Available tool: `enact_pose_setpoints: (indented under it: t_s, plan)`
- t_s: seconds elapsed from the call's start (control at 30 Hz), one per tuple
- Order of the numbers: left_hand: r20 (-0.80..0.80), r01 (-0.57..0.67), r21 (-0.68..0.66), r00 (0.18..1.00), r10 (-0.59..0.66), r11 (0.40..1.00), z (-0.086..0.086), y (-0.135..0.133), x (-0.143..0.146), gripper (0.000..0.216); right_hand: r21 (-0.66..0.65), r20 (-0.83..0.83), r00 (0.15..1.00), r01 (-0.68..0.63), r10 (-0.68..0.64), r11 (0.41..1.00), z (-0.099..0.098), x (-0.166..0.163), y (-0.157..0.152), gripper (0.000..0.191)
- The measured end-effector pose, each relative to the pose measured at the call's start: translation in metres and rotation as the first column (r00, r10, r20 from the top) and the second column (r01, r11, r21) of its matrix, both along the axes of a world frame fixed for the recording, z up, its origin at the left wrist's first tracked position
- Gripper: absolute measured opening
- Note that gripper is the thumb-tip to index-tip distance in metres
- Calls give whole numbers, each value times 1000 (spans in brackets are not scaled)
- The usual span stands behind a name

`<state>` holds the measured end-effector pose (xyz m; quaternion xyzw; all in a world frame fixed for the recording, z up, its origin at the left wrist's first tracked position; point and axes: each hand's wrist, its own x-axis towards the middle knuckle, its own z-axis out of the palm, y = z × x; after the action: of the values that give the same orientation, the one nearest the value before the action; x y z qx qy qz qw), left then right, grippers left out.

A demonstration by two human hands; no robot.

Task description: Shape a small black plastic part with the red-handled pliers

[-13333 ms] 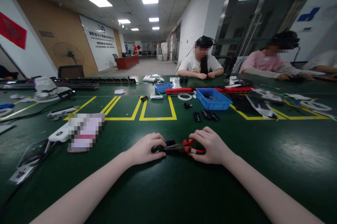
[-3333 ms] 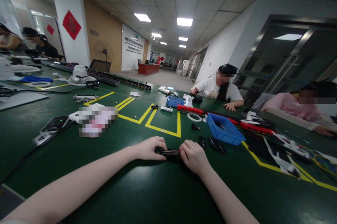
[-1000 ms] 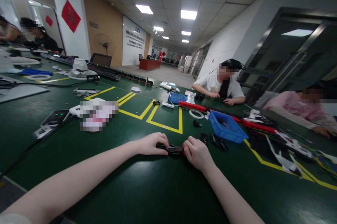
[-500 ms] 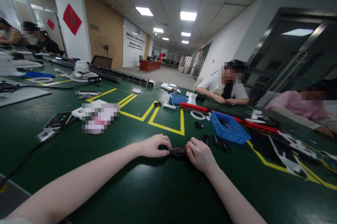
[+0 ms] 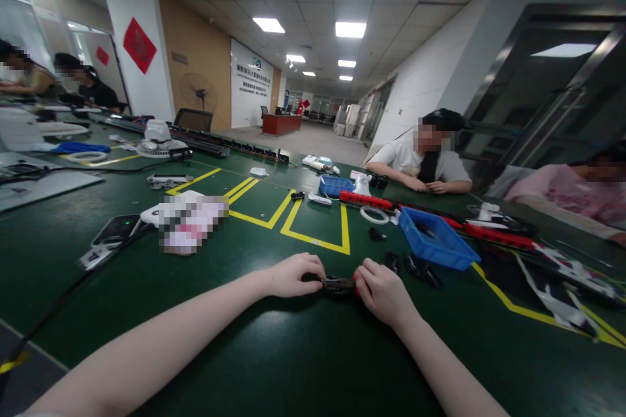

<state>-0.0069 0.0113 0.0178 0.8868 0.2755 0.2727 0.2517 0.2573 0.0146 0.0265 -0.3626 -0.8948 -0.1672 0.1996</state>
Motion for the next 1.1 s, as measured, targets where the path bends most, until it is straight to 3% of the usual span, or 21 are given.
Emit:
enact_pose_setpoints:
  t_s: [0.6,0.87,1.1]
  plan:
    - [-11,-41,-62,999,40,997,1,-1,1,12,1,-1,1000,-19,19,1000,0,1,0,33]
    - [-199,-179,20,963,179,984,14,-10,8,11,3,-1,1000,-25,25,1000,1,0,-1,34]
    - [-203,-244,27,948,244,970,9,-13,12,12,13,-8,1000,-20,21,1000,1,0,-1,32]
